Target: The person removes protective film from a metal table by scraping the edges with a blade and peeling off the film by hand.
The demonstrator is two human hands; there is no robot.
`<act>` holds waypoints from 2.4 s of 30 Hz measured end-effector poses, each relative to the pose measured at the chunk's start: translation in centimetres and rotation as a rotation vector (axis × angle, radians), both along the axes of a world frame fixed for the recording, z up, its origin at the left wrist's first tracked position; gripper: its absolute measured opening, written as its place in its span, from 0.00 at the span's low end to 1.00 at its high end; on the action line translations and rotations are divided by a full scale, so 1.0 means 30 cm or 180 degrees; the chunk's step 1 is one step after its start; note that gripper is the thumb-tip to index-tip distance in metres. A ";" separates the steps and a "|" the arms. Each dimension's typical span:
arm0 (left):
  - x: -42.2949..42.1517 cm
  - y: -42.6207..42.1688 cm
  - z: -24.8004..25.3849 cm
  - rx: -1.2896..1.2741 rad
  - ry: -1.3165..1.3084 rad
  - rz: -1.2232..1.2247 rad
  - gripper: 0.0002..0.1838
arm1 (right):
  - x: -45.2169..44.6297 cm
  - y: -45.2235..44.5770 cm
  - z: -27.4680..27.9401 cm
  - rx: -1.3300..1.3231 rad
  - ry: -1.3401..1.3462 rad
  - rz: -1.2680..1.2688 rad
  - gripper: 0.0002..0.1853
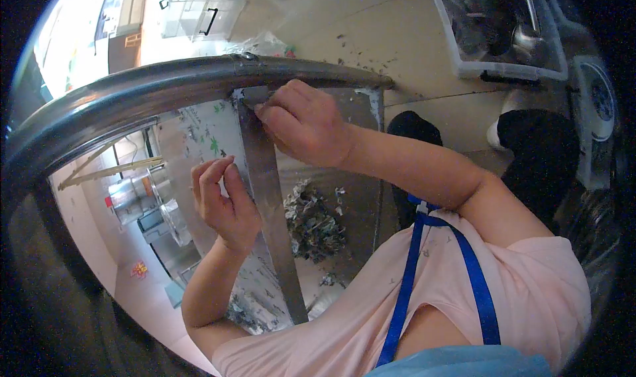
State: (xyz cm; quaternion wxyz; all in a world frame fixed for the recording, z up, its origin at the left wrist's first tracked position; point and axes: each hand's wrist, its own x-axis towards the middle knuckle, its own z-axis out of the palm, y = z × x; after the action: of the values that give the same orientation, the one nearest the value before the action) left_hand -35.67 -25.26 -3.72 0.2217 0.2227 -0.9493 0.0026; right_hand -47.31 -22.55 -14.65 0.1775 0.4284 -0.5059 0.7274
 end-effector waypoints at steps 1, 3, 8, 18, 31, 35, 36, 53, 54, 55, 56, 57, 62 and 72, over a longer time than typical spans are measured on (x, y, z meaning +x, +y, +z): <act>0.001 -0.001 -0.001 -0.0022 0.0011 -0.0038 0.05 | -0.001 0.005 0.003 0.0032 0.0012 0.0012 0.10; 0.004 -0.003 -0.004 -0.0084 0.0034 -0.0108 0.05 | -0.003 0.023 0.015 0.0077 0.0035 0.0042 0.10; -0.053 0.019 0.040 -0.1144 -0.0364 -0.0506 0.10 | -0.015 0.078 0.058 -0.0164 0.0449 0.0075 0.08; -0.125 -0.004 0.062 -0.1828 -0.1382 -0.1198 0.10 | -0.028 0.066 -0.001 -0.0349 0.0665 0.0053 0.09; -0.142 -0.009 0.067 -0.2365 -0.1580 -0.1817 0.09 | 0.002 0.105 -0.028 -0.0298 -0.6303 0.5546 0.14; -0.131 -0.022 0.069 -0.2215 -0.1527 -0.1537 0.09 | -0.011 0.091 -0.048 -0.1063 -0.6370 0.5694 0.10; -0.123 -0.026 0.069 -0.2113 -0.1490 -0.1368 0.09 | -0.016 0.091 -0.046 -0.1172 -0.6356 0.5789 0.09; -0.200 0.016 0.028 -0.0623 -0.0983 0.0006 0.07 | 0.010 0.016 -0.056 -0.0877 -0.6477 0.5405 0.07; -0.200 0.016 0.025 -0.0566 -0.0906 0.0038 0.07 | 0.014 0.013 -0.055 -0.0868 -0.6505 0.5324 0.07; -0.199 0.012 0.021 -0.0620 -0.0887 -0.0036 0.07 | 0.020 0.010 -0.054 -0.0853 -0.6535 0.5241 0.06; -0.198 0.009 0.018 -0.0673 -0.0867 -0.0109 0.06 | 0.023 0.008 -0.055 -0.0837 -0.6564 0.5158 0.06; -0.198 0.005 0.014 -0.0724 -0.0846 -0.0182 0.06 | 0.023 0.008 -0.056 -0.0817 -0.6574 0.5136 0.06; -0.213 0.016 0.003 -0.0667 -0.0776 0.0227 0.05 | 0.016 0.008 -0.059 -0.0727 -0.6448 0.5092 0.06; -0.226 0.006 0.006 -0.0857 -0.0876 0.0112 0.07 | -0.013 0.009 -0.040 -0.0573 -0.6545 0.4853 0.07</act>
State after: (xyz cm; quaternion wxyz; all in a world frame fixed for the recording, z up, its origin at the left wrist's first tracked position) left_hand -42.44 -25.09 -3.53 0.1176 0.2051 -0.9577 0.1638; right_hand -47.69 -22.29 -15.84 -0.7239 -0.1610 0.0130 0.6707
